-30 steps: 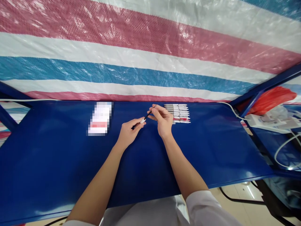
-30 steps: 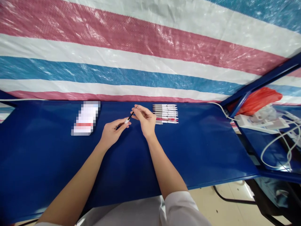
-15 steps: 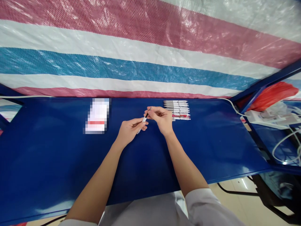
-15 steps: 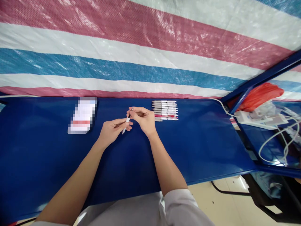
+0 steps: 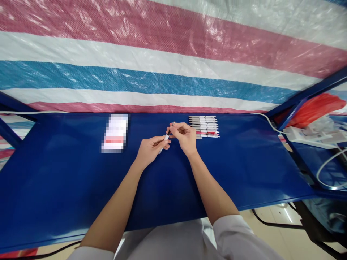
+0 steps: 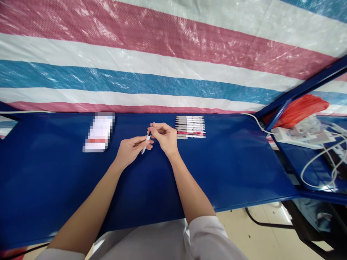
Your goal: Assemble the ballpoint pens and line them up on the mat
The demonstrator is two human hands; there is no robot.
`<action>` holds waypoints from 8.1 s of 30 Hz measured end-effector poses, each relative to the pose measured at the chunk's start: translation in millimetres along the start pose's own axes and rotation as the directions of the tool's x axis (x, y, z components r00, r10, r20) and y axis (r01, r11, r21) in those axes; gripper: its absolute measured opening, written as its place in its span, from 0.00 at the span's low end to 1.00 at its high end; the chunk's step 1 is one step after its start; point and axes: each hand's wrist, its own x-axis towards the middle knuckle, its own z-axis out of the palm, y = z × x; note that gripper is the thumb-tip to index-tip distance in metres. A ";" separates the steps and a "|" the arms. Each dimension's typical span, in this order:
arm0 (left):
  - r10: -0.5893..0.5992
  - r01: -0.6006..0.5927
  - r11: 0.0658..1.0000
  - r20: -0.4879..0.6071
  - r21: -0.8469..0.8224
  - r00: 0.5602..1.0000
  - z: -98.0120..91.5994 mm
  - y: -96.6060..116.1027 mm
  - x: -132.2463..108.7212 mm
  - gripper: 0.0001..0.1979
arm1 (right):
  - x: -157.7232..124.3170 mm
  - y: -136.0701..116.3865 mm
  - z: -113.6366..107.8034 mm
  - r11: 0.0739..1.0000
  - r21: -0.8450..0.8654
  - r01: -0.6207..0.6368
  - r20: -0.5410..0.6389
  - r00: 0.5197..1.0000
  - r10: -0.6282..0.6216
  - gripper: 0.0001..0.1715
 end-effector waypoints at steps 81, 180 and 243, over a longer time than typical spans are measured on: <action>-0.001 0.001 0.999 0.003 -0.046 1.000 1.8 -5.2 3.3 0.19 | 4.3 -55.1 -87.4 0.051 -0.776 0.628 0.622 0.751 0.219 0.17; -0.068 0.052 0.992 0.142 0.112 0.988 -1.4 5.3 0.9 0.18 | 12.3 -0.9 -20.2 0.967 0.197 -0.159 0.038 0.987 0.154 0.13; -0.166 0.232 0.969 0.472 -0.085 0.866 2.6 11.3 18.3 0.15 | 10.7 6.6 -34.5 0.900 0.377 -0.217 0.156 0.973 0.169 0.12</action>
